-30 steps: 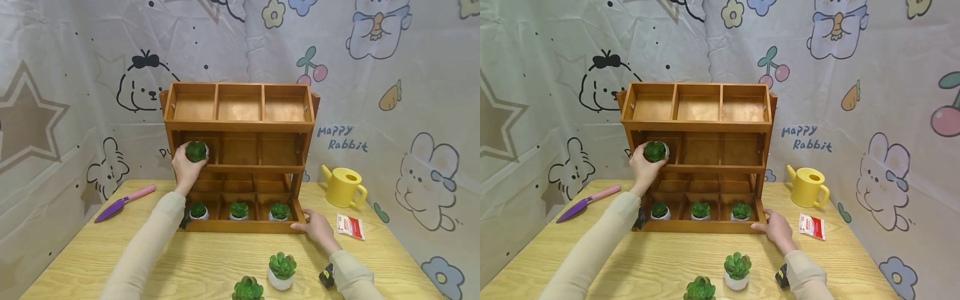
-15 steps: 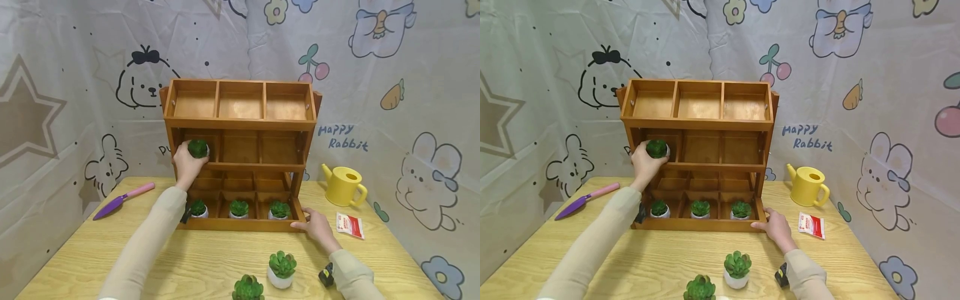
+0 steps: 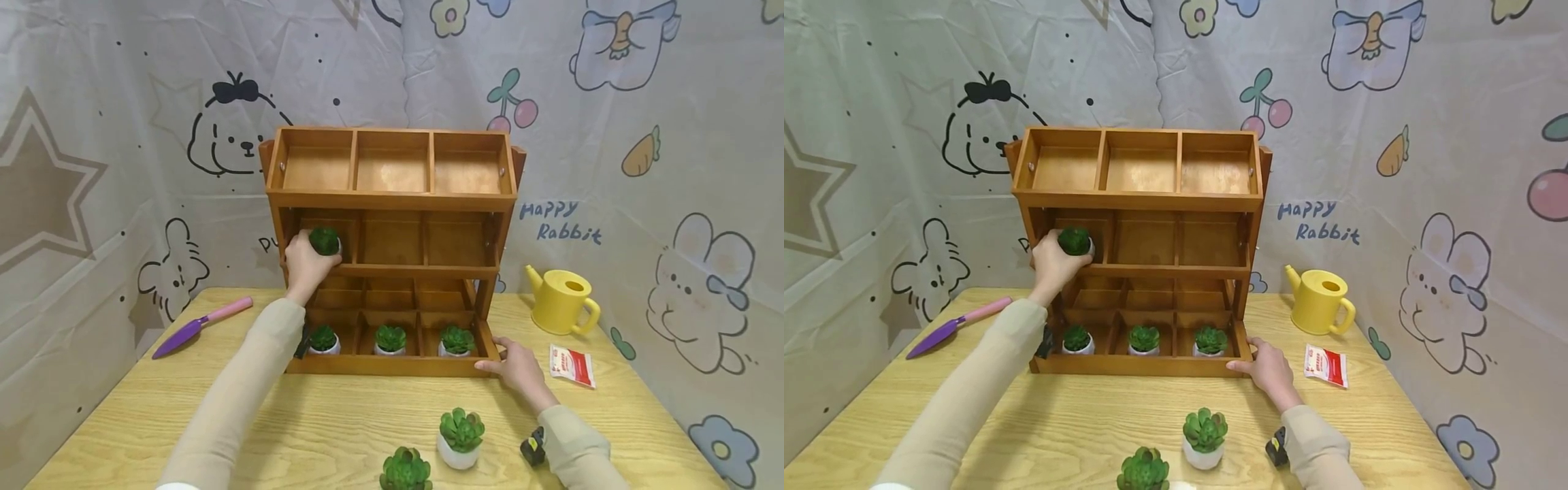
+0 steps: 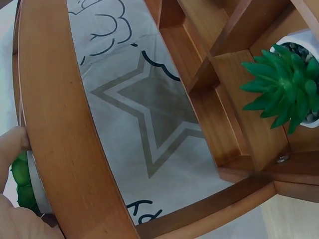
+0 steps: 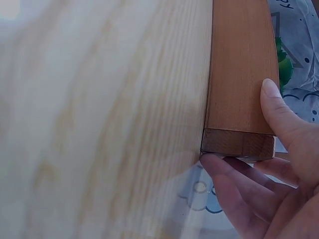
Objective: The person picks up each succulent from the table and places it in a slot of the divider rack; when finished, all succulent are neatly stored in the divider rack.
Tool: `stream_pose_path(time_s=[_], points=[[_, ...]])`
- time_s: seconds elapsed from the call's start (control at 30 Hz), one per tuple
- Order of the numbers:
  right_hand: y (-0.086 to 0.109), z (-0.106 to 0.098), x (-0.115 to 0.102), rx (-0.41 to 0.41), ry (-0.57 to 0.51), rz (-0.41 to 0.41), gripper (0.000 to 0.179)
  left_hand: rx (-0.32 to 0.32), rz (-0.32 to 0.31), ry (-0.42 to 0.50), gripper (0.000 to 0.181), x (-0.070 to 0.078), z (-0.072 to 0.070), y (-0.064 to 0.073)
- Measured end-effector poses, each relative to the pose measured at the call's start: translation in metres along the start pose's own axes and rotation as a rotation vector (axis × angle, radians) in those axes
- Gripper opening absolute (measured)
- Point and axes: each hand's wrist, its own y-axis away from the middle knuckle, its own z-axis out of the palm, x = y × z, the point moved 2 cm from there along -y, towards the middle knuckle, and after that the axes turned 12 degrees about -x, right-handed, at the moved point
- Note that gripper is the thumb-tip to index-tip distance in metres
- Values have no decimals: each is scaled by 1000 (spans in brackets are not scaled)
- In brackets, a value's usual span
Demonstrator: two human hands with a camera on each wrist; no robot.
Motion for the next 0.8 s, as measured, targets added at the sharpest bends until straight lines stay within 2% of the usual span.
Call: stream_pose_path(time_s=[0.47,0.67,0.8], points=[[1,-1,0,-1,9,1,84,-6,-3,-39,65,0,1,2],[0,0,0,5,10,-1,84,3,14,-31,64,0,0,2],[-1,0,1,4,13,3,84,-8,44,-13,69,-2,1,4]])
